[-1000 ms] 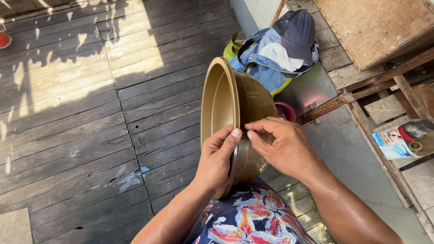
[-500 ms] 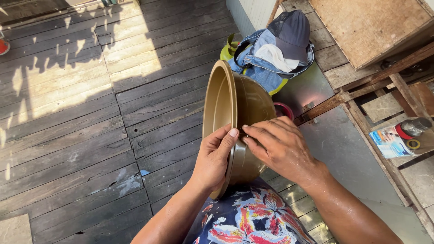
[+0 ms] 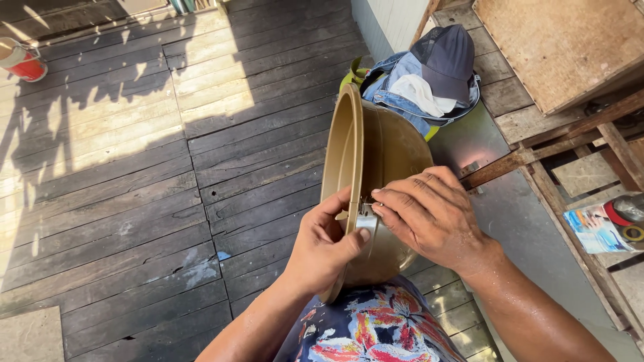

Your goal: Repairing a cracked gold plastic basin by threading and securing wire or string through small holes.

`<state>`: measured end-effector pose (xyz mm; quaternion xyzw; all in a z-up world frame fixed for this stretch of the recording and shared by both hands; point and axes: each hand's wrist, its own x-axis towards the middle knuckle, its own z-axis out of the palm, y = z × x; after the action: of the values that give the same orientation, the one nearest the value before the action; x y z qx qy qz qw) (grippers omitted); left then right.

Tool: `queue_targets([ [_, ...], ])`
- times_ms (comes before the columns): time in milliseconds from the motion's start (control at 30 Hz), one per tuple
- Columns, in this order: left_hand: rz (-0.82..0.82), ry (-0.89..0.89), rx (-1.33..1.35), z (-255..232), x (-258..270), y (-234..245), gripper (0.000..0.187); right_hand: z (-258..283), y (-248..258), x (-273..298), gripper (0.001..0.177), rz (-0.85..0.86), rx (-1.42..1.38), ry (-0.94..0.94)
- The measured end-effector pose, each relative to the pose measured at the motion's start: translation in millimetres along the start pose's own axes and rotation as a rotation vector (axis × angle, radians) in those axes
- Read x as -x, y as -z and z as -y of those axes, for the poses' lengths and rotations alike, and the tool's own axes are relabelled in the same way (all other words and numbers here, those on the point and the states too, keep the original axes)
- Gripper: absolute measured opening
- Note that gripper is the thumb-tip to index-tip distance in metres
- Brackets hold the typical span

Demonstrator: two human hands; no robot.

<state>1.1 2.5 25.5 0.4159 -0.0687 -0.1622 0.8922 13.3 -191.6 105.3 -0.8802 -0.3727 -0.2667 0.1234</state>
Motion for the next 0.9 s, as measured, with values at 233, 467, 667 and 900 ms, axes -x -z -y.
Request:
queue_targets([
  [233,0.106,-0.026,0.029,2,7,7,0.066,4,-4,-8,0.02,-0.027,-0.045,0.01],
  [467,0.048,-0.03,0.039,7,4,12,0.067,1,-15,-12,0.017,-0.054,-0.112,-0.05],
  [667,0.033,-0.007,0.107,6,-1,12,0.067,-2,-25,-13,0.015,-0.064,-0.142,-0.059],
  [900,-0.026,-0.015,0.099,15,-6,16,0.066,-5,-25,-15,0.02,-0.058,-0.185,-0.04],
])
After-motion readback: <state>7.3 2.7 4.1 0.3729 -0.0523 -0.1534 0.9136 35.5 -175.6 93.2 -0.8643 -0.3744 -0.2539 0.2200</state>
